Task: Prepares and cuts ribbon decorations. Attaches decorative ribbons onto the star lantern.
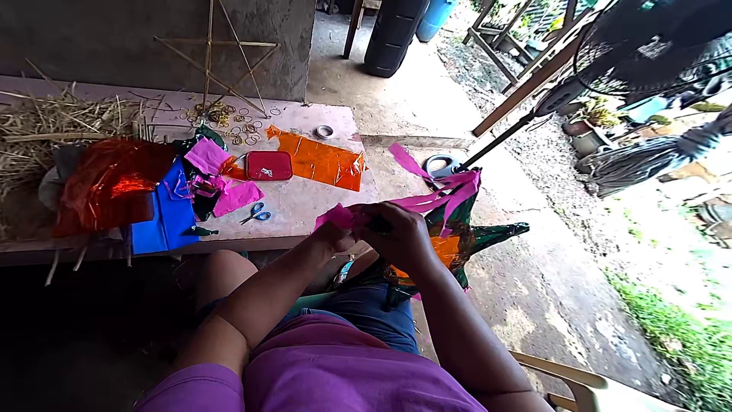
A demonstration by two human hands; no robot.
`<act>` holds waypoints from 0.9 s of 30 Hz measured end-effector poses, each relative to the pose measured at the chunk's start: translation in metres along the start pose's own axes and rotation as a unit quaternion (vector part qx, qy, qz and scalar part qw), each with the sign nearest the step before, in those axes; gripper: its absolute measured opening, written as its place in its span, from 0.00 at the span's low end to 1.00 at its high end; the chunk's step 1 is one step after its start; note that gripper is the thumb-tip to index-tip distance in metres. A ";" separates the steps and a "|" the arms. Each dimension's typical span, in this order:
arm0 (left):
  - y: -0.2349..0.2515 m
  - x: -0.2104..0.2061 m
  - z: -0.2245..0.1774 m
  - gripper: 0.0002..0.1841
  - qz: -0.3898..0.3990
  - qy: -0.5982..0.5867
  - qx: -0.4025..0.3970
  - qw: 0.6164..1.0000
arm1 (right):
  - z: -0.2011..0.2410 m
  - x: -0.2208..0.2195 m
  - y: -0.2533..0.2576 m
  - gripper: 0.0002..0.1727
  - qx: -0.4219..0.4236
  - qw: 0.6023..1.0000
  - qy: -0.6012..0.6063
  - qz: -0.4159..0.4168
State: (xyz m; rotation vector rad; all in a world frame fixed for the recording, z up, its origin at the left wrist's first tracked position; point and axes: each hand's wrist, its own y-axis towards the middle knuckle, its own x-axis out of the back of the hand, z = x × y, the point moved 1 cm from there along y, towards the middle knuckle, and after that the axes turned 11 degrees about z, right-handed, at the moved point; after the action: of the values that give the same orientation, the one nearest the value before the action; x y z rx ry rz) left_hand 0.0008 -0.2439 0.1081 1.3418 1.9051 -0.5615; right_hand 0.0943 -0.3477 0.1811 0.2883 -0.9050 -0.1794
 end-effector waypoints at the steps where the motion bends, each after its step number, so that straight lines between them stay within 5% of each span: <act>1: 0.001 -0.001 -0.003 0.18 -0.016 -0.004 -0.002 1.000 | 0.001 0.002 0.001 0.15 -0.003 1.000 0.006 0.012; 5: 0.019 0.020 0.003 0.16 -0.062 -0.034 0.032 0.997 | 0.002 0.006 0.003 0.15 -0.036 0.997 0.017 0.065; 9: 0.030 0.039 0.015 0.14 0.032 -0.027 -0.012 0.999 | 0.001 0.006 0.004 0.15 -0.045 0.996 0.019 0.081; 15: 0.008 0.008 -0.004 0.16 0.006 -0.008 -0.006 1.000 | 0.002 0.006 0.004 0.15 -0.046 0.996 0.029 0.069; 17: -0.008 0.001 -0.006 0.13 -0.025 0.093 0.049 0.994 | 0.003 0.007 0.003 0.14 -0.050 0.996 0.023 0.064; 19: -0.026 0.019 -0.003 0.14 0.049 0.282 0.154 0.946 | 0.002 0.010 0.001 0.15 -0.055 0.997 0.017 0.053; 22: -0.058 0.017 -0.038 0.17 0.164 0.514 0.309 0.783 | 0.000 0.013 -0.002 0.15 -0.051 0.998 0.001 0.029; 23: -0.066 0.009 -0.056 0.17 0.158 0.542 0.320 0.761 | 0.000 0.012 -0.003 0.15 -0.048 0.999 -0.003 0.026; 25: -0.069 -0.004 -0.090 0.15 0.073 0.566 0.237 0.786 | 0.001 0.009 -0.003 0.15 -0.041 0.999 -0.005 0.026; 27: -0.057 -0.012 -0.114 0.10 0.015 0.611 0.066 0.789 | 0.005 0.006 -0.002 0.15 -0.035 0.999 -0.003 0.024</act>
State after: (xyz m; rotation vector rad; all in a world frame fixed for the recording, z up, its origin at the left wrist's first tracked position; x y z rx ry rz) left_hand -0.0849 -0.1917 0.1865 2.0899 2.8286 0.3708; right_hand 0.0941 -0.3525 0.1873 0.2013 -0.9078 -0.1671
